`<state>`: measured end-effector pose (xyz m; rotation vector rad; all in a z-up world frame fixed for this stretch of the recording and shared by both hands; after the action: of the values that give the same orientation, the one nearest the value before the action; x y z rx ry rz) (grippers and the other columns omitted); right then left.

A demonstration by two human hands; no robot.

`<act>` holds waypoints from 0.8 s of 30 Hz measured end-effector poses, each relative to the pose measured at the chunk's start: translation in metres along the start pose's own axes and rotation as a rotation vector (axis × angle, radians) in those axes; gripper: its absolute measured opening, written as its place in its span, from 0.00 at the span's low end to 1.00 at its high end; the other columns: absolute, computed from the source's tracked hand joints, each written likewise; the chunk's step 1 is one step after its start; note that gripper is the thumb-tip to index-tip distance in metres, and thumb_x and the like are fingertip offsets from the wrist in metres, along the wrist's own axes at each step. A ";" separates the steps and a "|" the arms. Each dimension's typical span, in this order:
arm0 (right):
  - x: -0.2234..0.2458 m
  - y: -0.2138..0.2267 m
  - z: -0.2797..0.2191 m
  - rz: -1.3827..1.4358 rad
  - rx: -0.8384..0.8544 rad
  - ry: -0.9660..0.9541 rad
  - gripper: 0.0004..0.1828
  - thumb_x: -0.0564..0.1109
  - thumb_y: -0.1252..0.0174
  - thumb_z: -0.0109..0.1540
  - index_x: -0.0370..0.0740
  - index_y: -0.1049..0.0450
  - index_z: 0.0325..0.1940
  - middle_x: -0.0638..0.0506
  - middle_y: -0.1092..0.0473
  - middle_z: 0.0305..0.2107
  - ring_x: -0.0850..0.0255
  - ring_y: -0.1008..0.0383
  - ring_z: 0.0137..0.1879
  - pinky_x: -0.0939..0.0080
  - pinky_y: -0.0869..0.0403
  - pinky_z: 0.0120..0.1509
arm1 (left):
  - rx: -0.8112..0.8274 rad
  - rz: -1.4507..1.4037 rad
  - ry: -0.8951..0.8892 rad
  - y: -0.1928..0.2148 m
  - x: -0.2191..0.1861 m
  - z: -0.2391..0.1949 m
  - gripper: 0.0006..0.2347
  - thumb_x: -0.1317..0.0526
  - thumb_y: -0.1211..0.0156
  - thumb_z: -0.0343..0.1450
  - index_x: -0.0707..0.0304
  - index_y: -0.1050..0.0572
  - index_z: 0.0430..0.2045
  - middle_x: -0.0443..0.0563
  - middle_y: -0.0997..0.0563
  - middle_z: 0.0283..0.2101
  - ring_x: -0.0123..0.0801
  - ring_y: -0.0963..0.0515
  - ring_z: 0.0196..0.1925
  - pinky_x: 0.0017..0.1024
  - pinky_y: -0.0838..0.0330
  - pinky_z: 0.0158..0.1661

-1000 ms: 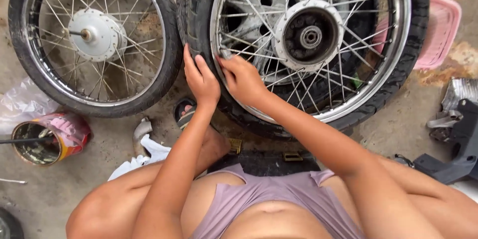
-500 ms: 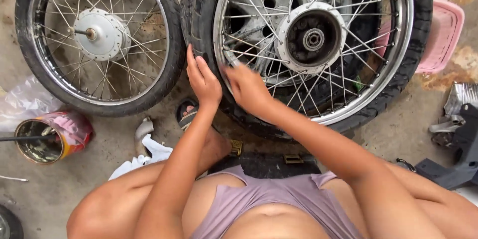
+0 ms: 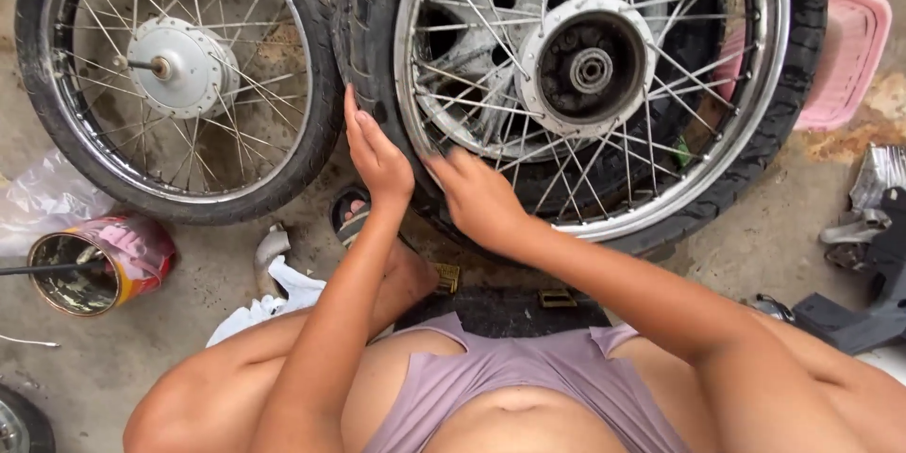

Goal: The person sits on the floor and works on a motorcycle wheel, using a small tool to pry the tire bead away from the rim. They then dip a brush into a pink container and apply a liquid substance to the tire bead and rim area.

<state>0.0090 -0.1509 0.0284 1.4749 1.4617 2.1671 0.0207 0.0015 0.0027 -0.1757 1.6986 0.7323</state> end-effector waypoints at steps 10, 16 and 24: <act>-0.020 -0.006 0.111 0.300 -0.433 -0.126 0.09 0.34 0.52 0.66 0.33 0.30 0.50 0.44 0.37 0.31 0.50 0.35 0.32 0.51 0.32 0.38 | -0.027 0.082 -0.107 0.002 0.012 0.001 0.23 0.54 0.70 0.82 0.72 0.41 0.67 0.68 0.31 0.68 0.53 0.29 0.67 0.39 0.37 0.64; 0.005 0.010 0.022 0.226 -0.037 -0.148 0.23 0.36 0.51 0.65 0.38 0.31 0.65 0.41 0.31 0.39 0.43 0.29 0.36 0.47 0.29 0.40 | -0.039 0.124 -0.128 0.002 0.012 0.004 0.21 0.56 0.68 0.82 0.69 0.42 0.69 0.65 0.30 0.67 0.50 0.26 0.62 0.37 0.35 0.61; -0.051 0.009 0.154 0.382 -0.511 -0.148 0.05 0.35 0.51 0.62 0.34 0.29 0.34 0.44 0.34 0.28 0.52 0.34 0.32 0.52 0.32 0.39 | -0.019 0.156 -0.140 0.004 0.011 0.001 0.21 0.56 0.68 0.82 0.71 0.44 0.69 0.68 0.27 0.62 0.49 0.25 0.56 0.38 0.34 0.58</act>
<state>0.1575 -0.0880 0.0099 1.7549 0.5421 2.3238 0.0169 0.0083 -0.0058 -0.0043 1.5847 0.8568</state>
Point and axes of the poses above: each hand's wrist, its own z-axis towards the middle knuckle, its own y-axis out of the back of the hand, x = y × z, the point moved 1 cm from there along z, towards the middle knuckle
